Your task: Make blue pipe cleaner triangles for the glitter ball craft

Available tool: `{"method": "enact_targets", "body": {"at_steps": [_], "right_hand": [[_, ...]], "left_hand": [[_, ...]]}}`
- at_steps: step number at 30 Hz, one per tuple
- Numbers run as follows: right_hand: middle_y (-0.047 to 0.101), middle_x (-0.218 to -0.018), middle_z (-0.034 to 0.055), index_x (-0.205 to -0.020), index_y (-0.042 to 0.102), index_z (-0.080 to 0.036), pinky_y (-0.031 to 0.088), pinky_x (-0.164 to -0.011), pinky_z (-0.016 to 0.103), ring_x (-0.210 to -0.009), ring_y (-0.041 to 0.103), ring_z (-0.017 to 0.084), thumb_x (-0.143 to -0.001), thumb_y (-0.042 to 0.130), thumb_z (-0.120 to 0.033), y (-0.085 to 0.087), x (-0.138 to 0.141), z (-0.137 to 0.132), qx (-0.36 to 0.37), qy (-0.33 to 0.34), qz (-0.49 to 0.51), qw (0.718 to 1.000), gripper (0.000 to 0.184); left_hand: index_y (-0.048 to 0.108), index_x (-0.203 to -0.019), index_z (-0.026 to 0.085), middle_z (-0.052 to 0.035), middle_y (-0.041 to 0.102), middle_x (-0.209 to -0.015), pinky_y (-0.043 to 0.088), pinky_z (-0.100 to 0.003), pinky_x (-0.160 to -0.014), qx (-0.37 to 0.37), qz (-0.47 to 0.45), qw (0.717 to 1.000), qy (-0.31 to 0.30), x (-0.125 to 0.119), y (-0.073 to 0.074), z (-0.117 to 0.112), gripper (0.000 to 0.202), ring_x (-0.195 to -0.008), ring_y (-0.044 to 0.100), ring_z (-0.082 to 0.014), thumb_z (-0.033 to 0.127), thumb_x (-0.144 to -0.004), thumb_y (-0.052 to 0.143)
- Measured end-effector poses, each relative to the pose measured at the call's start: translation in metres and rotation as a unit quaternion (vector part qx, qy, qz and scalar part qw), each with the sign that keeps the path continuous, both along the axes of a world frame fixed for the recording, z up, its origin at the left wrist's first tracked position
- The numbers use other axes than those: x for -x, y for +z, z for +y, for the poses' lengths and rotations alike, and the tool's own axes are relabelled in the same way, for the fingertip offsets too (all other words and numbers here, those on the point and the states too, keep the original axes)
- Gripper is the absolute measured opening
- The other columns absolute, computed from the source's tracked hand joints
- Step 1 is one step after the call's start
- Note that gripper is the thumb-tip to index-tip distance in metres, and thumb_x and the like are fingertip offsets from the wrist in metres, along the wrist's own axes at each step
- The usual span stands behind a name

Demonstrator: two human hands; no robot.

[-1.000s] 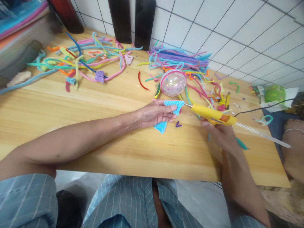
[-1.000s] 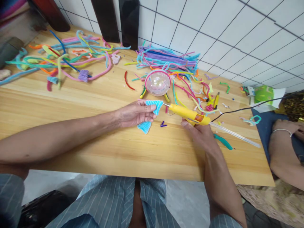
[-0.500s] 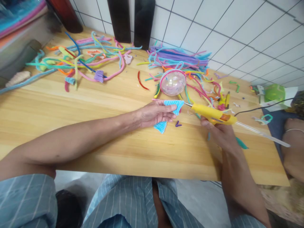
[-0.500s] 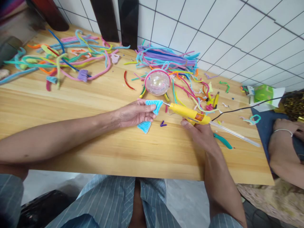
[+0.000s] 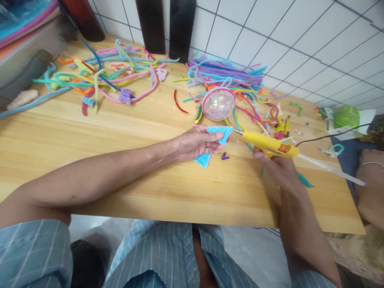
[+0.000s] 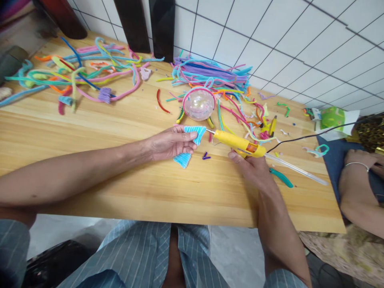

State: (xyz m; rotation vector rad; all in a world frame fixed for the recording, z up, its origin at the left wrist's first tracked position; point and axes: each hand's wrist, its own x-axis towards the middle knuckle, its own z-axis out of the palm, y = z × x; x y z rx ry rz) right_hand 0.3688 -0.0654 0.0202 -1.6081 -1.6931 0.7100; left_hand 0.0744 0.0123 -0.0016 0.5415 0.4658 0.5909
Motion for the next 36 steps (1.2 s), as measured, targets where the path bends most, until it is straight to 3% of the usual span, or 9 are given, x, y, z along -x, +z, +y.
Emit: {"method": "enact_targets", "body": {"at_steps": [5,16,26,36], "right_hand": [[0.071,-0.083,0.0001,-0.085,0.072,-0.030,0.060,-0.078,0.041,-0.081,0.066,0.024,-0.087,0.080,-0.072,0.0010,0.0011,0.0000,0.001,0.003,0.004,1.000,0.043],[0.071,-0.085,0.0007,-0.085,0.073,-0.028,0.059,-0.079,0.039,-0.083,0.066,0.023,-0.088,0.082,-0.061,-0.0008,0.0002,-0.0016,-0.003,0.003,0.021,1.000,0.035],[0.072,-0.085,0.0004,-0.085,0.073,-0.028,0.059,-0.080,0.040,-0.084,0.067,0.024,-0.089,0.081,-0.057,-0.0027,-0.0021,-0.0017,0.003,0.005,0.018,1.000,0.030],[0.073,-0.086,0.0016,-0.082,0.070,-0.028,0.061,-0.084,0.041,-0.086,0.068,0.025,-0.089,0.081,-0.058,0.0011,0.0003,-0.0022,0.008,0.005,0.008,1.000,0.033]], "left_hand": [[0.077,-0.092,0.009,-0.0035,0.081,-0.078,0.064,-0.020,-0.069,0.004,-0.003,1.000,0.001,-0.0001,0.0003,-0.0001,0.009,-0.068,0.079,-0.0109,0.012,-0.098,0.083],[0.077,-0.093,0.010,-0.0036,0.081,-0.079,0.062,-0.020,-0.070,0.001,0.007,1.000,0.001,0.0003,0.0020,-0.0012,0.010,-0.067,0.078,-0.0098,0.014,-0.099,0.084],[0.077,-0.089,0.011,-0.0009,0.079,-0.076,0.055,-0.019,-0.058,-0.009,0.013,1.000,0.008,0.0007,-0.0001,-0.0007,0.023,-0.059,0.071,-0.0074,0.023,-0.088,0.097],[0.075,-0.087,0.012,-0.0003,0.079,-0.077,0.053,-0.019,-0.058,-0.015,0.012,1.000,0.007,0.0018,-0.0003,-0.0001,0.030,-0.060,0.070,-0.0064,0.026,-0.083,0.101]]}}
